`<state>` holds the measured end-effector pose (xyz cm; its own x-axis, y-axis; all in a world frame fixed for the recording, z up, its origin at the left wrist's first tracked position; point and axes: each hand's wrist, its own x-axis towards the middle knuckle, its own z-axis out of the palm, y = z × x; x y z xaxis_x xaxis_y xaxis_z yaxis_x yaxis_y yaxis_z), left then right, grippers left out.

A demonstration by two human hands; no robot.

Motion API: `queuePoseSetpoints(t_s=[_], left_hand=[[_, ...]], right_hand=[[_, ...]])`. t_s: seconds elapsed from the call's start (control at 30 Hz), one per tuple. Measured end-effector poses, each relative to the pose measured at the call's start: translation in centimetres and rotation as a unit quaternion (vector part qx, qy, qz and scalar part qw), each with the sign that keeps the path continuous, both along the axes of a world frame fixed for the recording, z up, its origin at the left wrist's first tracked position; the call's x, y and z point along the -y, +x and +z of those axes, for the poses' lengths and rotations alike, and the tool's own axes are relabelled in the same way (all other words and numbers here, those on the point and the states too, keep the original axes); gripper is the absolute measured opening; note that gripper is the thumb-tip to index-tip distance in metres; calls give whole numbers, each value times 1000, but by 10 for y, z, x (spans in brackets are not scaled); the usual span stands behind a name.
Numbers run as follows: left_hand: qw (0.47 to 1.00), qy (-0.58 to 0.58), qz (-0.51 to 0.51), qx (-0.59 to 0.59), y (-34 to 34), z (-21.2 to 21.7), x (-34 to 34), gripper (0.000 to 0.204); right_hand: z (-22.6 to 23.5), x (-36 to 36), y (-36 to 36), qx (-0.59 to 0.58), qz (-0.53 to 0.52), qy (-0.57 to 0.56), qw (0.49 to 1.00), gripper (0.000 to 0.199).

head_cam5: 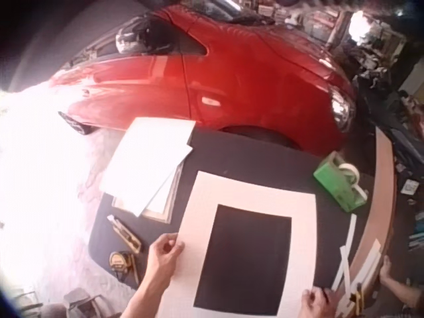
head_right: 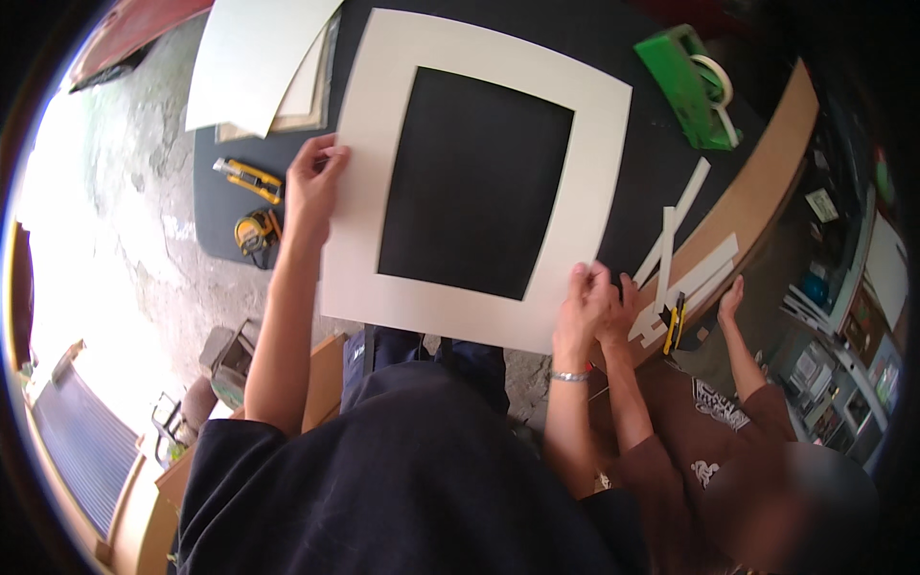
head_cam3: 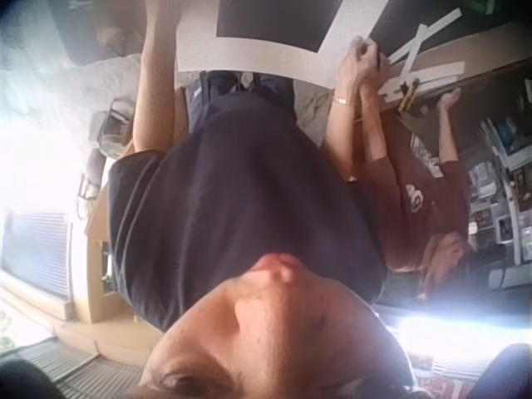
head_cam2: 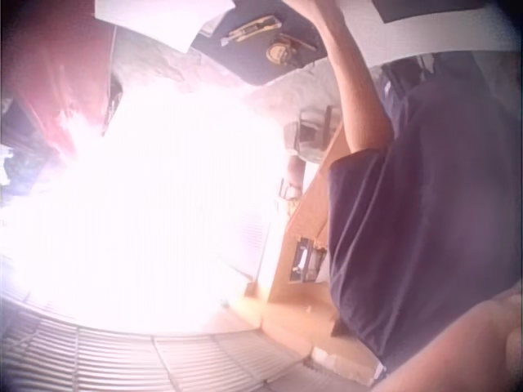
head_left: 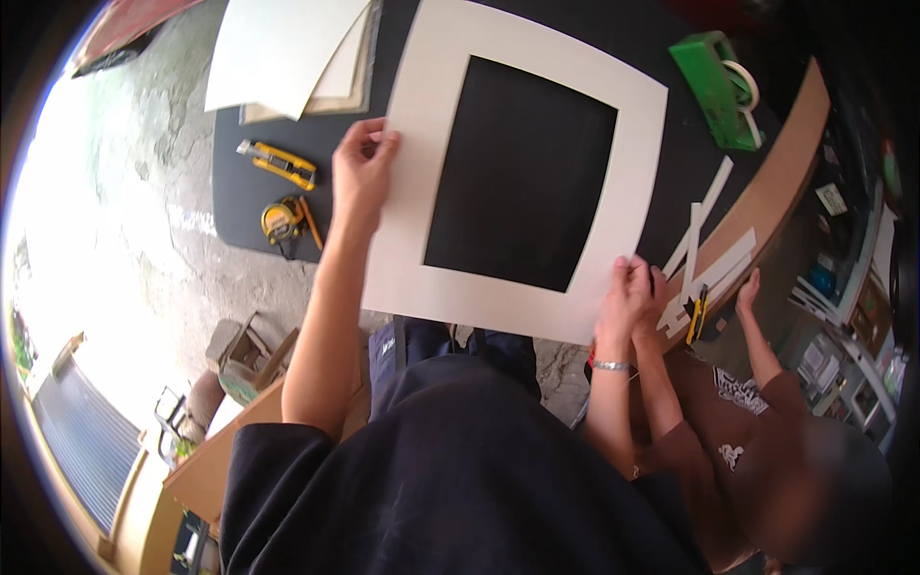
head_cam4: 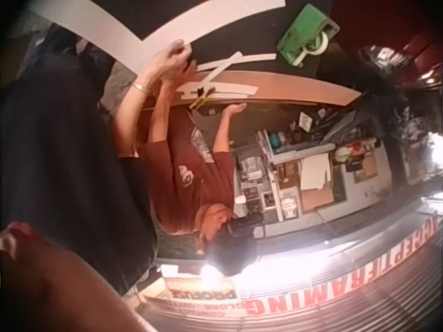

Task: The person assembles a picture frame by applying adhesive tape to the edges of a white mat board and attaching black strips to form a border. They repeatedly align and press the strips into place while working on a table.

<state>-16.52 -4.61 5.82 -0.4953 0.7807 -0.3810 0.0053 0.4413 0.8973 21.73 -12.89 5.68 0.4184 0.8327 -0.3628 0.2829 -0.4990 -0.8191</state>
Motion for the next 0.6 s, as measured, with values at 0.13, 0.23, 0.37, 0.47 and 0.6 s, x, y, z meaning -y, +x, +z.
queuePoseSetpoints(t_s=[0.13,0.23,0.37,0.47,0.6], left_hand=[[993,2,-122,5,-34,48,-61,27],[958,3,-285,-34,-36,71,-118,24],[897,-37,-434,-73,-39,55,-147,17],[867,-66,-491,-53,-43,20,-148,14],[873,-88,-472,-81,-34,11,-139,15]], right_hand=[[38,39,-45,-69,71,-62,993,16],[42,79,-76,-236,124,-113,957,21],[73,51,-56,-136,514,-201,823,22],[79,-6,-11,-105,369,-83,920,17],[43,-113,11,214,206,69,952,18]])
